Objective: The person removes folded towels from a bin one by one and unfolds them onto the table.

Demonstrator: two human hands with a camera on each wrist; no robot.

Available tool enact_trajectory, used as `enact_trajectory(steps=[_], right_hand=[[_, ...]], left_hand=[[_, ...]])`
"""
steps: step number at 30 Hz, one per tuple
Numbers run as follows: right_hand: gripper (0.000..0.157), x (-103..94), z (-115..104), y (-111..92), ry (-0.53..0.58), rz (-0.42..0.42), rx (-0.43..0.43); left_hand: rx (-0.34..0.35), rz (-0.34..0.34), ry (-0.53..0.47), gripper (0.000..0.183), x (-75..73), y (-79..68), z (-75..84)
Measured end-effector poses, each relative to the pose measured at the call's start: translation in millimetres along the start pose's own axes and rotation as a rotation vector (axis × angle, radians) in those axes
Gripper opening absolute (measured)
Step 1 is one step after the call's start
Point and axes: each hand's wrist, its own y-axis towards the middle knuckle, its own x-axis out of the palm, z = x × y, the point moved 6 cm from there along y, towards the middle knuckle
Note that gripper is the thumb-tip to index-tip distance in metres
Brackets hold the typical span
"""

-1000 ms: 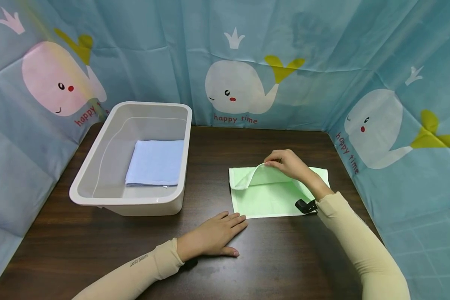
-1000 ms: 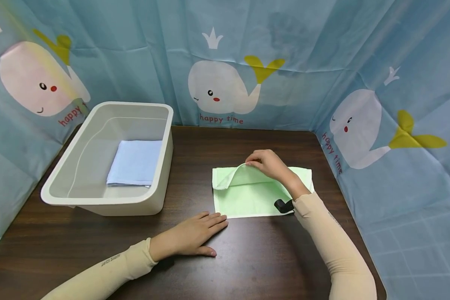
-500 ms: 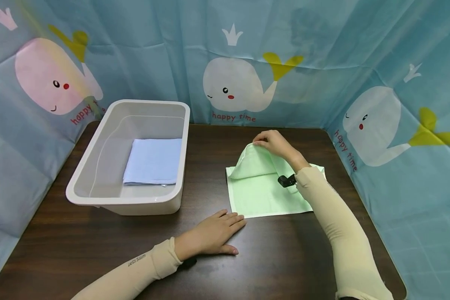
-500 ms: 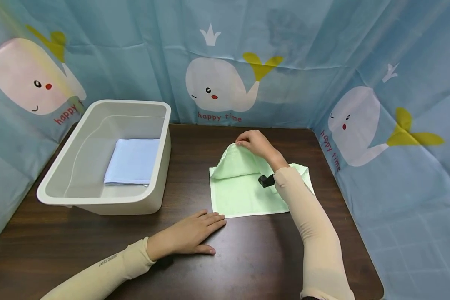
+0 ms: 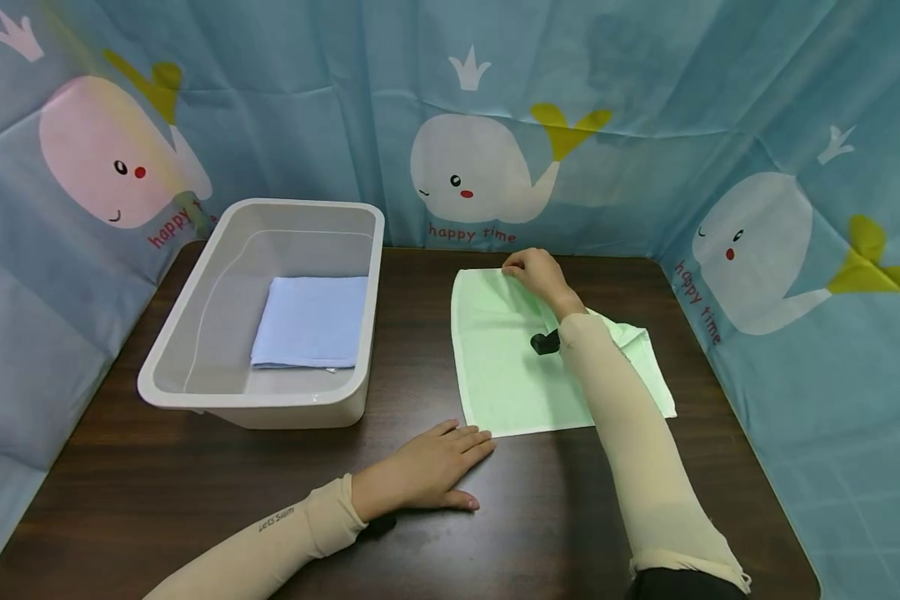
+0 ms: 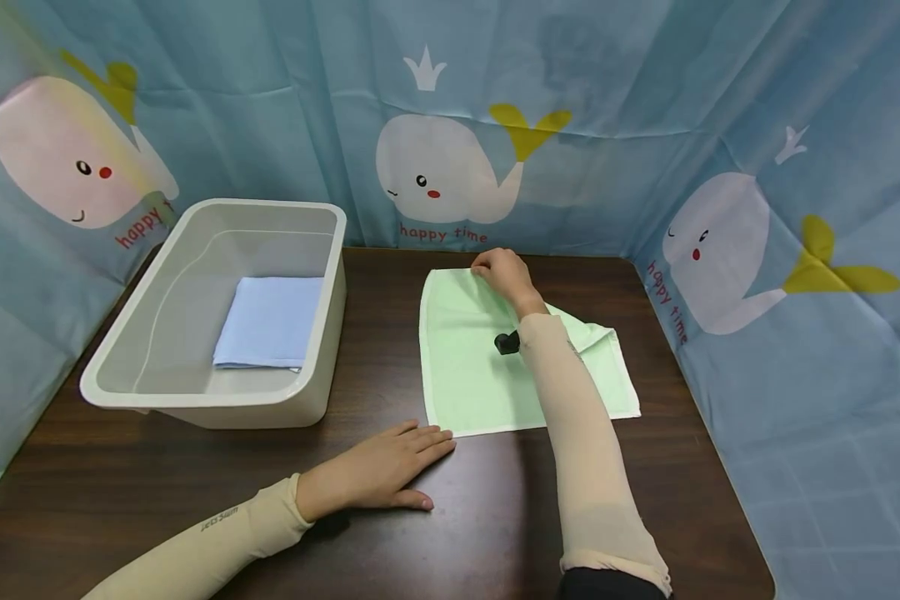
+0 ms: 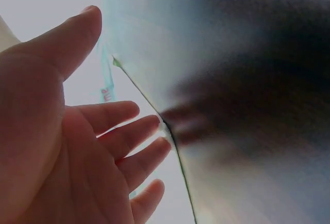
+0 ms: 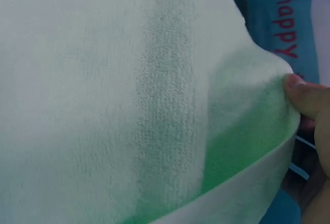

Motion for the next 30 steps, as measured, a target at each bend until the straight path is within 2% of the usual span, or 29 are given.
enact_trajectory(steps=[6,9,13,18,22,30], right_hand=[[0.024,11.0,8,5,-0.003,-0.002,0.077],[0.023,16.3,14,6,-0.037,-0.005,0.128],[0.025,19.4,20,6,-0.092,-0.005,0.154],[0.031,16.6,26,2,-0.064,-0.040,0.133],[0.038,10.1,31,-4,0.003,-0.070,0.108],[0.044,-15.6,36,-38,0.092,-0.083,0.021]], left_hand=[[-0.003,-0.016,-0.003,0.078,-2.4,-1.0,0.6],[0.004,-0.005,0.006,0.078,-2.3,-1.2,1.1],[0.005,0.007,0.011,0.078,-1.6,-1.6,0.7],[-0.002,0.008,0.016,0.078,-0.4,-1.7,-0.6],[-0.003,0.004,0.012,0.078,-0.5,-2.8,-0.7],[-0.010,-0.016,-0.009,0.078,-0.1,-1.9,-2.2]])
